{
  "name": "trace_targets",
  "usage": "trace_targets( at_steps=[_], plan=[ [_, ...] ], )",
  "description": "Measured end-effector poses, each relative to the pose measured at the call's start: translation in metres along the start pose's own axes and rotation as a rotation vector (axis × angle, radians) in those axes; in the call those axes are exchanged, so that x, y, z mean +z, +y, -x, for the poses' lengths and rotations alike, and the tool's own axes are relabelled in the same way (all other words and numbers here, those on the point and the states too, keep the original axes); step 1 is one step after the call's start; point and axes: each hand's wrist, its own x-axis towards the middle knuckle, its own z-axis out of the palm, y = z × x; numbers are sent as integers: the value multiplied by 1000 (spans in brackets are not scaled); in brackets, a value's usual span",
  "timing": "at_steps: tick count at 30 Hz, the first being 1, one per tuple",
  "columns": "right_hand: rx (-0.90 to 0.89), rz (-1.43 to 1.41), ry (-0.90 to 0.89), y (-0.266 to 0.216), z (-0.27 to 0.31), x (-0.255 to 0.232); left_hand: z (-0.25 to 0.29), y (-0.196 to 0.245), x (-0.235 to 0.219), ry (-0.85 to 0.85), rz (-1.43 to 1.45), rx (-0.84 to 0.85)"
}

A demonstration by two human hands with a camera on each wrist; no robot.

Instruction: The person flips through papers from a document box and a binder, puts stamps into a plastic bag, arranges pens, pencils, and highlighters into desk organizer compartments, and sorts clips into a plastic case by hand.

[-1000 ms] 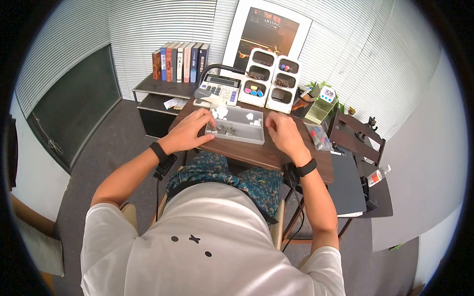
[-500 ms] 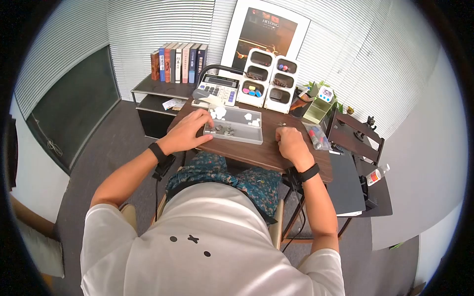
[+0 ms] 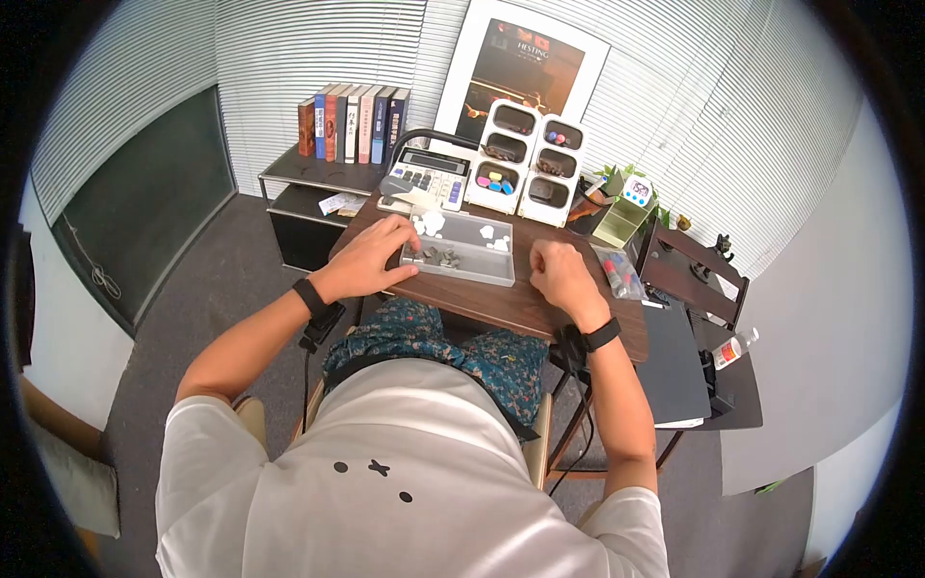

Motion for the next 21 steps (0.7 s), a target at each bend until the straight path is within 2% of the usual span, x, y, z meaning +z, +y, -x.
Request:
trace_targets(
  at_steps=[1,3,4,7,11,13,15,16,17,19,21],
  plan=[
    [4,-3,0,-8,-4,-1,0,1,-1,-29,-1,-17],
    [-83,-249,104,-28,-11,-4,0,2,0,-34,6,-17],
    [-46,-356,83,-35,-12,-7,0,2,-1,-31,10,-18],
    [-23,-236,150,-35,-14,-3,0,1,-1,-28,19,-14],
    [-51,-253,97,-20,-17,6,-1,2,-1,-37,12,-22],
    [-89,-433,195,-24,-19,5,0,3,-2,-28,12,-24],
    [-39,-265,238,-8,-22,-7,1,1,-1,-32,16,-23],
    [14,-154,221,9,-25,-10,0,1,-1,-31,20,-18],
    [63,-67,129,38,-30,-10,0,1,-1,-33,21,-16],
    [181,75,-75,64,-32,-17,0,2,-1,-31,11,-28],
    [163,49,-92,77,-28,-10,0,2,-1,-27,11,-21]
  ],
)
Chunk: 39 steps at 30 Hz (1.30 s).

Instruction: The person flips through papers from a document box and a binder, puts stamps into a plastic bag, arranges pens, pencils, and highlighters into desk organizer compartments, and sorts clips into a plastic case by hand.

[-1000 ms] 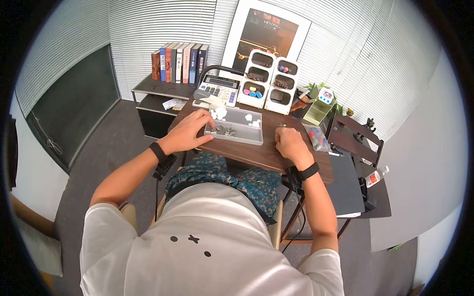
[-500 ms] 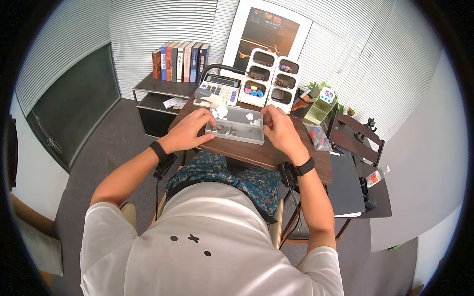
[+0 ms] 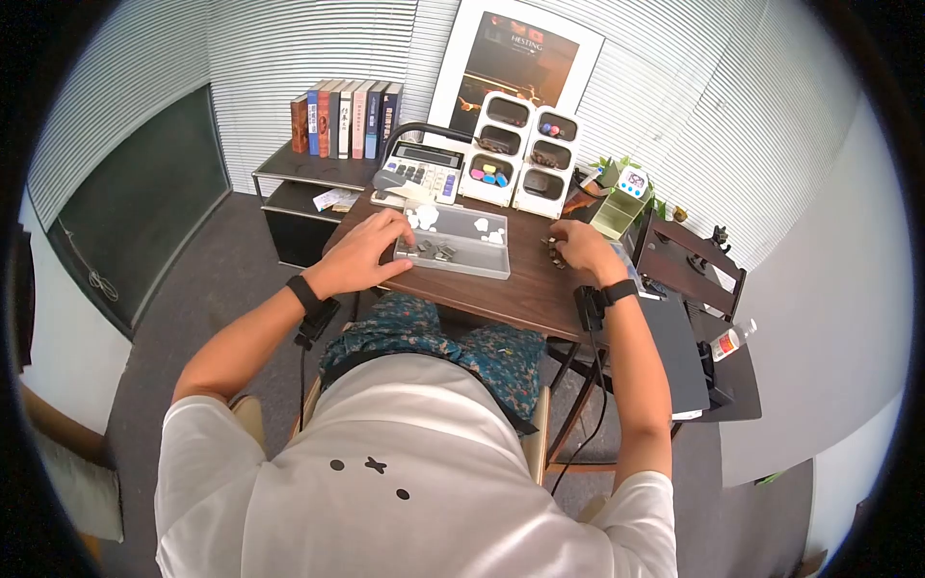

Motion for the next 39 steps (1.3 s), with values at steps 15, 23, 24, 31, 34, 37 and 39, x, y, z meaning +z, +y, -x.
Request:
trace_targets(
  at_steps=[15,23,24,31,34,37,39],
  plan=[
    [-186,122,104,0,-12,33,0,-2,2,18,-8,15],
    [-229,-51,172,-46,-1,18,1,-2,3,47,-5,47],
    [-235,-195,131,-61,1,14,1,-1,2,27,-6,30],
    [-158,-354,72,-85,-8,12,0,2,-2,-14,-4,-18],
    [-178,-564,12,-85,-10,16,0,0,-1,-6,-6,-4],
    [-142,-638,-3,-90,-8,10,0,-1,-1,-4,-5,5],
    [-158,-649,-2,-92,-7,8,0,0,0,-1,-12,7]
  ],
)
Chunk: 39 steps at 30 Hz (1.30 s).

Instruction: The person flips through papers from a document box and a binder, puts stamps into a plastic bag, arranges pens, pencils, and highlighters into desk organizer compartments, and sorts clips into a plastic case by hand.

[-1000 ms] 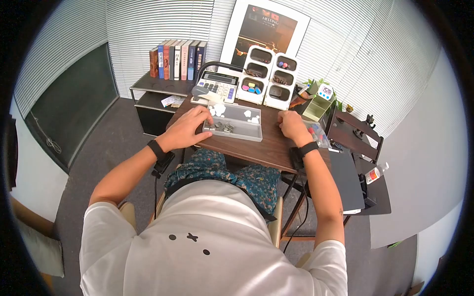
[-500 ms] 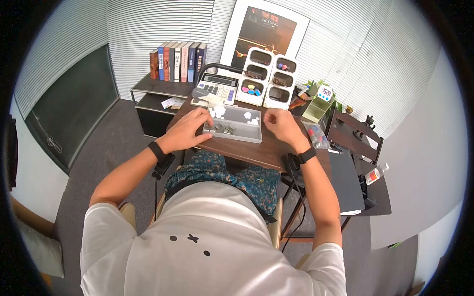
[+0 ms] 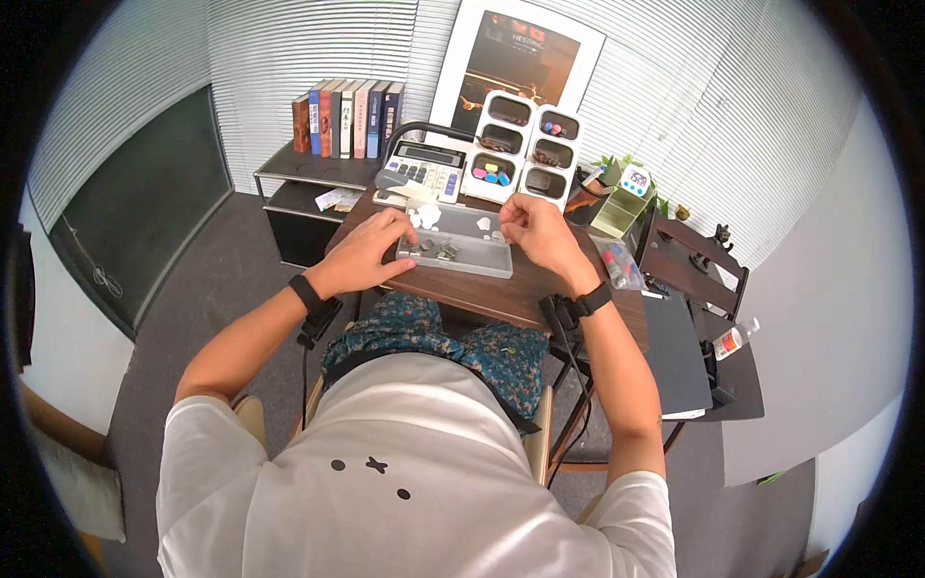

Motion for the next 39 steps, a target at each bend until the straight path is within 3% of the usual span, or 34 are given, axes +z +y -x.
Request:
trace_targets(
  at_steps=[5,7,11,13,21,26,27,29,32,34,39],
  plan=[
    [-4,-3,-69,-7,0,1,0,0,-1,-9,1,-21],
    [-115,410,73,-15,4,0,0,0,0,-7,7,-7],
    [-137,449,3,13,-1,10,0,0,0,-2,7,-5],
    [-269,572,-73,15,-2,18,0,0,0,-2,4,-12],
    [-180,559,-81,5,-6,23,0,-1,-1,-6,-1,-5],
    [-56,334,-79,-18,0,20,1,-5,4,51,-3,36],
    [-55,333,-79,-11,-1,20,0,-5,4,51,-7,39],
    [-327,496,0,10,-1,22,0,-5,4,46,-7,46],
    [-234,582,-53,12,-2,25,0,-3,2,62,-7,56],
    [-221,564,-56,12,-2,27,0,-1,-1,-11,2,-1],
    [-203,552,-93,10,-5,22,-1,-2,1,21,-3,25]
  ],
)
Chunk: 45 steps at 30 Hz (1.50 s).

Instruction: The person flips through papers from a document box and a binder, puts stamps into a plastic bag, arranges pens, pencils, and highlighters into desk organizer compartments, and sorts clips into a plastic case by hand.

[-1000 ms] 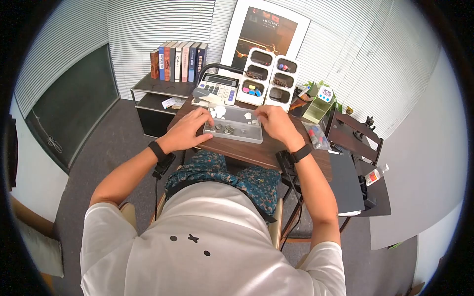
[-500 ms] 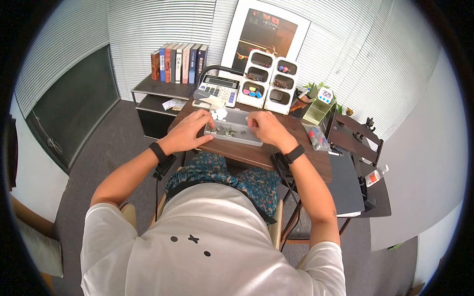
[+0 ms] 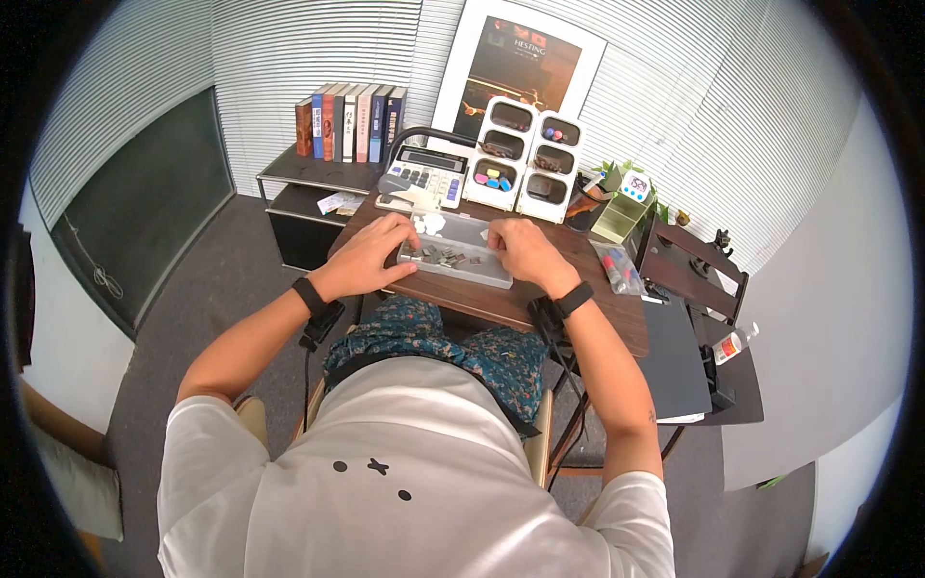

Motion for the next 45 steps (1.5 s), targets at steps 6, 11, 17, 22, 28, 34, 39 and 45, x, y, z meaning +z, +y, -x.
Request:
trace_targets(
  at_steps=[6,11,17,22,28,34,39,45],
  plan=[
    [127,-174,-42,-4,2,-2,0,-2,2,34,-6,21],
    [16,-45,37,4,2,7,0,0,0,20,2,7],
    [75,-27,-58,-5,1,0,0,3,-3,-42,8,-44],
    [55,-8,-45,3,3,2,0,2,-2,-33,-7,-39],
    [178,-73,-54,-1,1,-2,0,1,-2,-28,-5,-22],
    [204,-79,-28,5,2,1,1,0,-1,-31,-4,-22],
    [234,-41,-29,4,3,-1,1,2,-2,-30,-1,-29],
    [176,-2,-23,-2,6,-2,1,-1,1,29,-1,26]
  ],
)
